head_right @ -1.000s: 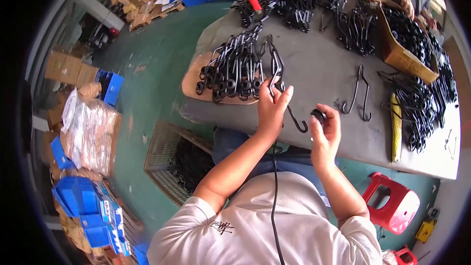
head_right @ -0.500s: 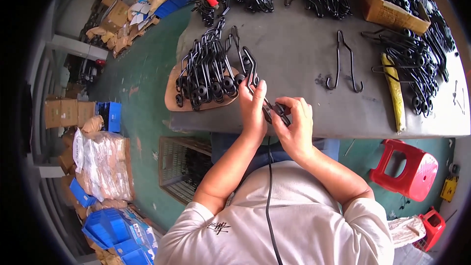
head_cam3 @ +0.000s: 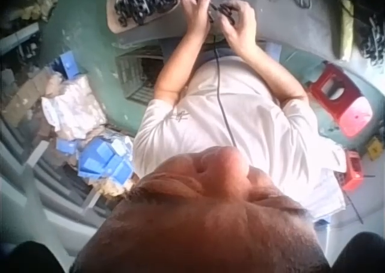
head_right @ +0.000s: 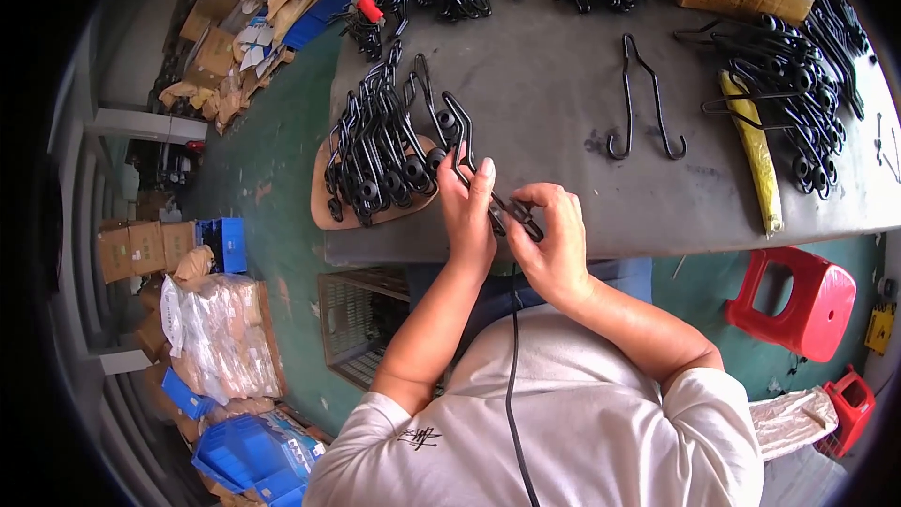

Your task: Assembling black hooks and applying adhesive with a glue gun.

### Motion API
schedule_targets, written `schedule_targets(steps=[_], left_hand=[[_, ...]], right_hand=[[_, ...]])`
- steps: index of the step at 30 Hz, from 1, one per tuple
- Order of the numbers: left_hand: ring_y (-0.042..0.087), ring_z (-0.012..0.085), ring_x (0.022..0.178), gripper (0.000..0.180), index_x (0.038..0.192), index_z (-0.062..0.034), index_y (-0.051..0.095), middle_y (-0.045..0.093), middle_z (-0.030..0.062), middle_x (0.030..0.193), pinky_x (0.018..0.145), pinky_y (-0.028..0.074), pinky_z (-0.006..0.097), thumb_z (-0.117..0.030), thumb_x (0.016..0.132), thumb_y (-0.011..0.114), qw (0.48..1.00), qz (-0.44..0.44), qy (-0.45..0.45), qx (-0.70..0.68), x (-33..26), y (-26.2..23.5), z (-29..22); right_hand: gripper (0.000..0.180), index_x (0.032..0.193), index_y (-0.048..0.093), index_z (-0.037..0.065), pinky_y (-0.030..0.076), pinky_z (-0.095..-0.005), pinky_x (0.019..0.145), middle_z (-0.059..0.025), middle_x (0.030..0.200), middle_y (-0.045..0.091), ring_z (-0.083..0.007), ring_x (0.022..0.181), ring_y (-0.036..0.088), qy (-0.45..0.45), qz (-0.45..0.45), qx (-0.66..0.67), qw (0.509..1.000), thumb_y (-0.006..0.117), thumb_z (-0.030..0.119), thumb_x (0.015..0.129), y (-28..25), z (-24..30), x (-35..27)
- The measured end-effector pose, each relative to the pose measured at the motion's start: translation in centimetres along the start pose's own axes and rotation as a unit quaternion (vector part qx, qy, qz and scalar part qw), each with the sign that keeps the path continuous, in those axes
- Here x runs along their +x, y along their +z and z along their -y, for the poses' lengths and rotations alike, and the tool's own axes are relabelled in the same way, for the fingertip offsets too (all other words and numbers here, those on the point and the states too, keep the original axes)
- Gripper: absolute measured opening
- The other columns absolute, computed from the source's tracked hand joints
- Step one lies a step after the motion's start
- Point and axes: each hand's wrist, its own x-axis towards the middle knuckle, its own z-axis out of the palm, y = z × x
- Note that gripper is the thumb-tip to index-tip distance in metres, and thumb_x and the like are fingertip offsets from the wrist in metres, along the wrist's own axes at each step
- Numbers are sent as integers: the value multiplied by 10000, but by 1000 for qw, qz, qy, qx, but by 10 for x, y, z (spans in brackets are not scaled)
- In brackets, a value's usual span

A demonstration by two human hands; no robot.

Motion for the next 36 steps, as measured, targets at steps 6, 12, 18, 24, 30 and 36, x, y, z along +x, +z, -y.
schedule_targets(steps=[6,12,18,24,30,36], left_hand=[[398,51,738,549,1337,31,404,411,-27,837,689,346,199,-244,951,680,999,-7,-41,14,-6,8,-6],[409,44,724,572,1341,37,399,423,-39,802,676,353,196,-262,949,688,998,-11,-58,26,-4,12,-6],[417,40,692,559,1286,45,454,438,-49,768,637,379,203,-286,924,724,994,-37,-60,80,10,6,-8],[462,65,643,607,1244,46,490,473,-33,712,603,425,240,-338,870,776,988,11,-56,143,6,1,13],[518,106,667,666,1270,45,467,528,8,742,616,453,277,-386,863,769,986,12,-53,156,9,-5,14],[607,217,889,697,1377,40,418,621,119,1005,810,500,349,-303,870,752,978,82,43,189,28,0,7]], right_hand=[[296,1060,591,34,475,-370,871,-108,1023,643,-270,947,603,72,-10,68,995,726,41,796,6,-12,-8],[280,1102,528,15,498,-279,826,-89,1028,640,-133,929,606,201,-13,276,940,700,47,883,5,-9,-7],[287,1089,501,9,502,-293,808,-101,1011,635,-136,922,607,252,78,256,930,698,75,890,-5,-14,5],[386,1141,526,20,475,-414,807,-142,1002,614,-327,879,605,-52,66,-114,990,713,69,807,-11,-13,-3],[449,1109,539,37,452,-410,738,-121,963,597,-313,837,582,-204,84,-255,941,764,64,722,-11,-10,8],[327,980,557,47,466,-419,696,-119,857,560,-328,755,562,-192,33,-258,946,763,60,727,-10,-33,32]])
